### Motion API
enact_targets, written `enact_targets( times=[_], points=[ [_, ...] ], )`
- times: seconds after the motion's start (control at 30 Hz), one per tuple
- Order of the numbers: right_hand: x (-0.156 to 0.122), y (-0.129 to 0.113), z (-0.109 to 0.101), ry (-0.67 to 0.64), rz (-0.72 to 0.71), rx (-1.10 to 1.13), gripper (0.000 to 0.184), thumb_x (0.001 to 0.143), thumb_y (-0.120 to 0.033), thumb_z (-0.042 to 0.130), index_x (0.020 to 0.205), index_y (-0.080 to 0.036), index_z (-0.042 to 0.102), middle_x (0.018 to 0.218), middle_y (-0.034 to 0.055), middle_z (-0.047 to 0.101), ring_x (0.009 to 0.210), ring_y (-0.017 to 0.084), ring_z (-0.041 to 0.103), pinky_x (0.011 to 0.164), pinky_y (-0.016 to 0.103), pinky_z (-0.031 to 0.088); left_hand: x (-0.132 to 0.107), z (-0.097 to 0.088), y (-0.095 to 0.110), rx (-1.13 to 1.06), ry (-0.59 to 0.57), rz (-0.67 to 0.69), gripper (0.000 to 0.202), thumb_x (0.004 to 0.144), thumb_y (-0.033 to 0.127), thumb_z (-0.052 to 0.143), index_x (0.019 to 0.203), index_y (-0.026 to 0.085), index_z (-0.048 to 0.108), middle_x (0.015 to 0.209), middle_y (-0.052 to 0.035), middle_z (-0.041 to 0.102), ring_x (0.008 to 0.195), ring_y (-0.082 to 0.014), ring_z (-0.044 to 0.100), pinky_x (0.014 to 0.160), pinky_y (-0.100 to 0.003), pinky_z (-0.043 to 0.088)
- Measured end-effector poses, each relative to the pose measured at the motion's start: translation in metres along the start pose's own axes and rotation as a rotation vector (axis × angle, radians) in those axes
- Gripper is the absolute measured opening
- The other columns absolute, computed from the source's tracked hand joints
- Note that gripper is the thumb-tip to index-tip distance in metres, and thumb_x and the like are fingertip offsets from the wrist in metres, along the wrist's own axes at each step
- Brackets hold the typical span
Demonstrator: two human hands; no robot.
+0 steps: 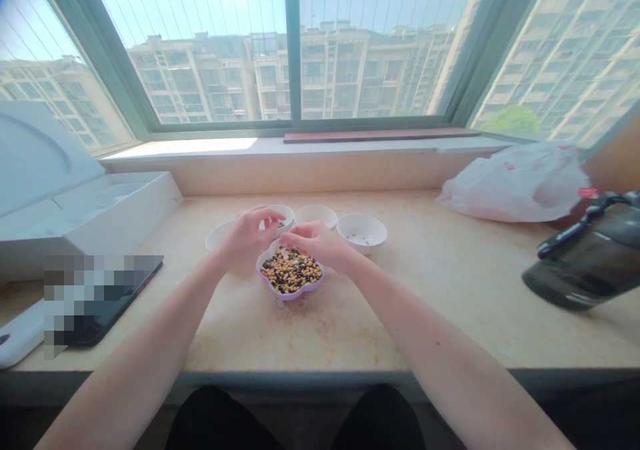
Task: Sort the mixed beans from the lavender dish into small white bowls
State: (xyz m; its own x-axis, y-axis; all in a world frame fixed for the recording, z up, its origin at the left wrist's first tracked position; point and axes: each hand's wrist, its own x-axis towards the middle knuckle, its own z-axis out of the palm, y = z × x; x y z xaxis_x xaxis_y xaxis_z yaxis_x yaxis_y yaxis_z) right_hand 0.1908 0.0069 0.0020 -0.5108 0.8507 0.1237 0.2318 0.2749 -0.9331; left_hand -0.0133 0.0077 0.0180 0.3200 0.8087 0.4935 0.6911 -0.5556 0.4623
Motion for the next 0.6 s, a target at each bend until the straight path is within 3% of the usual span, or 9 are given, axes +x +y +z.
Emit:
enact_targets(
  times=[0.17,0.27,0.43,0.5,0.6],
  points=[
    [0.003,0.002,-0.005,0.012,0.033,0.226,0.049,0.082,-0.065,0.072,0.092,-0.017,0.073,0.070,-0.0013,0.051,0.062,0.011,0.039,0.055,0.025,0.030,-0.005,0.001,0.017,-0.168,-0.032,0.187,0.019,0.092,0.018,0.061,0.105,0.019,0.076,0.092,-0.0030,0.072,0.083,-0.0132,0.064,0.082,-0.027,0.052],
    [0.003,0.001,-0.006,0.009,0.053,0.326,0.048,0.079,-0.064,0.076,0.090,-0.017,0.071,0.071,-0.0023,0.048,0.062,0.011,0.036,0.054,0.025,0.028,-0.005,0.006,0.017,-0.155,0.008,0.169,0.014,0.096,0.024,0.062,0.097,0.020,0.076,0.092,-0.0029,0.071,0.081,-0.0129,0.063,0.082,-0.027,0.052],
    [0.002,0.000,-0.006,-0.006,0.104,0.466,0.048,0.075,-0.062,0.081,0.088,-0.017,0.069,0.081,0.0005,0.057,0.062,0.009,0.037,0.056,0.025,0.032,-0.006,0.013,0.013,-0.140,0.081,0.140,0.013,0.097,0.025,0.064,0.094,0.020,0.075,0.092,-0.0032,0.070,0.082,-0.0133,0.064,0.080,-0.026,0.052],
    [0.004,0.003,-0.006,0.012,0.124,0.488,0.051,0.079,-0.066,0.076,0.090,-0.017,0.069,0.085,0.0028,0.061,0.062,0.009,0.040,0.056,0.025,0.035,-0.006,0.015,0.012,-0.133,0.117,0.162,0.012,0.097,0.023,0.064,0.095,0.020,0.075,0.094,-0.0031,0.069,0.082,-0.0128,0.065,0.079,-0.025,0.052],
    [0.007,0.008,-0.004,0.091,0.137,0.345,0.060,0.094,-0.072,0.050,0.095,-0.016,0.071,0.086,0.0070,0.066,0.061,0.012,0.045,0.058,0.027,0.038,-0.004,0.017,0.006,-0.096,0.158,0.225,0.011,0.097,0.020,0.064,0.094,0.021,0.074,0.096,-0.0030,0.069,0.083,-0.0127,0.065,0.078,-0.025,0.052]
  ],
)
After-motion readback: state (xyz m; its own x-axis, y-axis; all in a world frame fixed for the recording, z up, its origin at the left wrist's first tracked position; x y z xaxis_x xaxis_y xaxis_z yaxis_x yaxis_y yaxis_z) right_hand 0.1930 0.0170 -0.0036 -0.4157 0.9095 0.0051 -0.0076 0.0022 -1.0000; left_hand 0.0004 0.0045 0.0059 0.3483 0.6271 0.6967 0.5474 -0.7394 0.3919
